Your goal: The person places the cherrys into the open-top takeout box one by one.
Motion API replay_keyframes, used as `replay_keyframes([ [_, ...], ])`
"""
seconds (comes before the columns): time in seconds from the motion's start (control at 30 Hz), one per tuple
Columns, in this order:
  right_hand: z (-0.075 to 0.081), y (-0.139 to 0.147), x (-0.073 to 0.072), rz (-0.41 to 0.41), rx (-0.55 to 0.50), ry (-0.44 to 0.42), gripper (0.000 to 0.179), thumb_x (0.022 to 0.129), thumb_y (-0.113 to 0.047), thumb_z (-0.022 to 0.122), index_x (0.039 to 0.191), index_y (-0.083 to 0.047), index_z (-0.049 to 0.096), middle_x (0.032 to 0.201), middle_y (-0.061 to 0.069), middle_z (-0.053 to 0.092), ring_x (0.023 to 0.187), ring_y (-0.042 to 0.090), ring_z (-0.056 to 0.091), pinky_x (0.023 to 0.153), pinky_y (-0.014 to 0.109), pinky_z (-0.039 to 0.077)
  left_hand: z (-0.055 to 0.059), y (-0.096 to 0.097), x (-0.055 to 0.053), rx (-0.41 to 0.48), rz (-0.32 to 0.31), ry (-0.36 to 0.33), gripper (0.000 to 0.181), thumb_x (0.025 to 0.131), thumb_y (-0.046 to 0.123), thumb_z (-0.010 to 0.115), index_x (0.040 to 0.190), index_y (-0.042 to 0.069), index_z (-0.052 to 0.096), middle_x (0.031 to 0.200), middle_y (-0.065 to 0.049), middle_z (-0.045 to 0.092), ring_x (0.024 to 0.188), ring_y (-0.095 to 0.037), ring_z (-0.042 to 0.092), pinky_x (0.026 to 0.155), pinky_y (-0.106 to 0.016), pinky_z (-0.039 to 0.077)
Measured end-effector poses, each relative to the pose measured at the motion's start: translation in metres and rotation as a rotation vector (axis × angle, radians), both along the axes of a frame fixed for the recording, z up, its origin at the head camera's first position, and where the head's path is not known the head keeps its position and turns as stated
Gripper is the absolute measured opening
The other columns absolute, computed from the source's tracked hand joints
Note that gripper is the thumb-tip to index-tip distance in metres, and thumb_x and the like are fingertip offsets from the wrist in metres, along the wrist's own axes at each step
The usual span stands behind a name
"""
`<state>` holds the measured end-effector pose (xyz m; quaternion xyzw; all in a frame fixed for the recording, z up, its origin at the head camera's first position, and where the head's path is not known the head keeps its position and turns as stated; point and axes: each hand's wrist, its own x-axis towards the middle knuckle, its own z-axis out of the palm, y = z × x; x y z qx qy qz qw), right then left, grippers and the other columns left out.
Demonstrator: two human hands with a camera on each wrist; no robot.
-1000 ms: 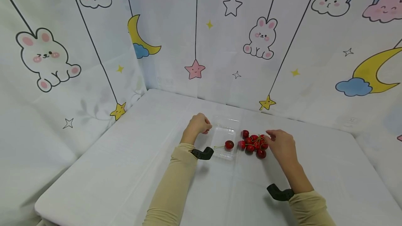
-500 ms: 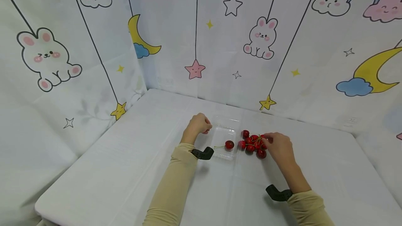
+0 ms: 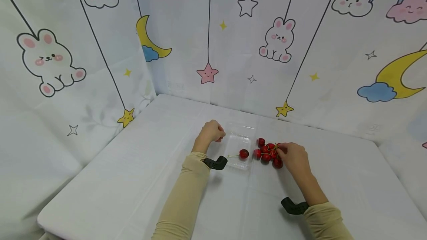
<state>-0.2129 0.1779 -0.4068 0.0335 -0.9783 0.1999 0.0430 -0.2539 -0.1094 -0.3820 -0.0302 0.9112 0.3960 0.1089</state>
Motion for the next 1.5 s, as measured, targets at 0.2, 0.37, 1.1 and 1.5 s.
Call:
replay_keyframes([
  [0.2, -0.0009, -0.0009, 0.0007, -0.010, -0.011, -0.003, 0.029, 0.092, -0.015, 0.060, 0.114, 0.003, 0.066, 0.102, 0.021, 0.069, 0.072, 0.020, 0.054, 0.051, 0.026, 0.042, 0.0002, 0.0007, 0.0008, -0.006, 0.002, 0.003, 0.016, 0.089, 0.015, 0.066, 0.097, 0.001, 0.070, 0.077, -0.006, 0.068, 0.062, -0.010, 0.063, 0.068, -0.029, 0.052],
  [0.37, -0.0010, -0.0013, 0.0011, -0.011, -0.011, 0.014, 0.028, 0.092, -0.015, 0.060, 0.113, 0.002, 0.067, 0.102, 0.021, 0.069, 0.071, 0.020, 0.054, 0.050, 0.027, 0.041, 0.0005, 0.0006, 0.0012, -0.020, 0.001, 0.008, 0.016, 0.090, 0.015, 0.066, 0.097, 0.002, 0.070, 0.077, -0.005, 0.068, 0.062, -0.010, 0.063, 0.061, -0.024, 0.047],
  [1.1, -0.0027, -0.0022, 0.0009, -0.031, -0.025, 0.054, 0.026, 0.093, -0.015, 0.059, 0.110, 0.001, 0.068, 0.100, 0.021, 0.069, 0.070, 0.021, 0.053, 0.048, 0.027, 0.040, -0.0017, 0.0010, 0.0003, -0.013, -0.001, 0.013, 0.017, 0.090, 0.015, 0.066, 0.097, 0.001, 0.070, 0.078, -0.006, 0.069, 0.062, -0.010, 0.063, 0.060, -0.023, 0.048],
  [1.5, -0.0036, -0.0037, 0.0013, -0.037, -0.022, 0.070, 0.024, 0.092, -0.014, 0.060, 0.109, 0.000, 0.069, 0.100, 0.021, 0.069, 0.074, 0.022, 0.054, 0.049, 0.025, 0.040, -0.0015, 0.0014, 0.0004, -0.024, 0.000, 0.020, 0.015, 0.089, 0.016, 0.066, 0.095, 0.002, 0.070, 0.075, -0.005, 0.068, 0.061, -0.009, 0.063, 0.060, -0.024, 0.047],
])
